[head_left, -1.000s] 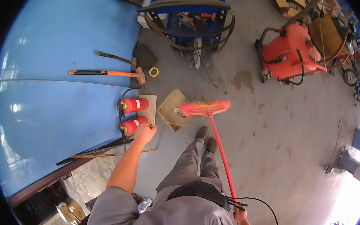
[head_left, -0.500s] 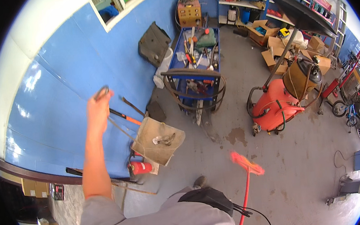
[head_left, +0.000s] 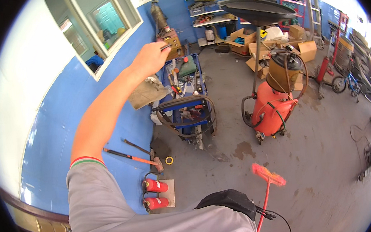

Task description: The person sweeps a workshop floor with a red broom and a dustpan, moving debris into the dustpan. The person walks through the space, sweeping around equipment and car parts, then exits the garage area while continuing to sweep.

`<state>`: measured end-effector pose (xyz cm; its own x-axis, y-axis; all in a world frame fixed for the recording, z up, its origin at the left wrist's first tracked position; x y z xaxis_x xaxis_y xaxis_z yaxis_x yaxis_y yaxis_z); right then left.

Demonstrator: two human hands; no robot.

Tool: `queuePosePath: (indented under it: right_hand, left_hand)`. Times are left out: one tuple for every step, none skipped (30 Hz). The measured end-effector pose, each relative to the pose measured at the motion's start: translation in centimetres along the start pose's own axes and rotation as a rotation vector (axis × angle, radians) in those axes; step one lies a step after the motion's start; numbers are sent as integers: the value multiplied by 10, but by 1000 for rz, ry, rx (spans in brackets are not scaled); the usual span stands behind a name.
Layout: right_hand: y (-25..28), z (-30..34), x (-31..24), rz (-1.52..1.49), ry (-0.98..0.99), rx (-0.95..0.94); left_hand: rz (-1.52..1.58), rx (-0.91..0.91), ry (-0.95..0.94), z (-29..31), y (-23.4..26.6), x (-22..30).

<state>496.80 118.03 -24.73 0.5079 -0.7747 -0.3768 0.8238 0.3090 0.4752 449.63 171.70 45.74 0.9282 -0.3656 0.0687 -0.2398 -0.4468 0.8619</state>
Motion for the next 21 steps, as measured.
queuePosePath:
  right_hand:
    - [-4, 6, 11, -28, -4, 21]
    - [-9, 13, 23, -57, -6, 39]
    - [-12, 21, 35, -85, -5, 60]
    - [-16, 32, 47, -120, 2, 89]
    - [-21, 46, 59, -155, 17, 125]
    - [-24, 62, 69, -193, 44, 168]
    - [-29, 77, 79, -226, 38, 204]
    - [-35, 92, 95, -218, -59, 218]
    - [-31, 95, 103, -237, -105, 246]
    - [-33, 104, 117, -239, -232, 235]
    - [-28, 104, 119, -162, -260, 244]
    - [-20, 107, 113, -124, -210, 264]
    - [-14, 101, 116, -61, -294, 224]
    - [-4, 97, 110, -31, -274, 224]
    - [6, 88, 103, 11, -249, 208]
    - [15, 78, 97, 76, -246, 181]
    - [26, 68, 90, 71, -203, 165]
    - [34, 57, 90, 116, -223, 115]
    - [45, 45, 82, 82, -156, 129]
    - [58, 31, 76, 66, -100, 131]
    - [69, 15, 78, 79, -128, 112]
  left_hand:
    - [-9, 3, -32, -6, -13, -9]
    - [-30, -32, -17, -10, -25, -25]
    - [-75, -16, -28, -13, -33, -40]
    - [-123, -28, -16, -17, -44, -55]
    - [-185, -8, -6, -22, -49, -73]
    - [-97, 20, 63, -22, -52, -97]
    - [-154, 148, -65, -28, -41, -102]
    - [-233, 67, 16, -34, -38, -126]
    - [-166, 78, 60, -34, -23, -146]
    - [-114, 128, 3, -33, -4, -154]
    - [-225, 128, 46, -32, 13, -168]
    - [-290, 132, 79, -22, 33, -178]
    - [-264, 92, 68, -13, 47, -181]
    - [-337, 97, 83, -4, 65, -186]
    - [-194, 152, 217, 11, 78, -194]
    - [-180, 175, 169, 30, 88, -181]
    - [-157, 181, 236, 55, 87, -176]
    - [-139, 190, 306, 79, 88, -168]
    - [-125, 201, 377, 102, 90, -160]
    - [-109, 183, 437, 125, 88, -149]
    - [-95, 164, 497, 150, 85, -139]
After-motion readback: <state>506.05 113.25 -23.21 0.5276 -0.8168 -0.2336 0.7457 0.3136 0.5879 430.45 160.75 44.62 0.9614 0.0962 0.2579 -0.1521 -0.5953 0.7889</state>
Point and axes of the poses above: each hand's wrist, its own z-axis away from the middle knuckle, its own y-axis out of the back of the hand, x = y × z, the point moved 9 cm from there along -z, towards the middle knuckle, and after that the axes turned 6 degrees about -y, right-handed, at the moved point
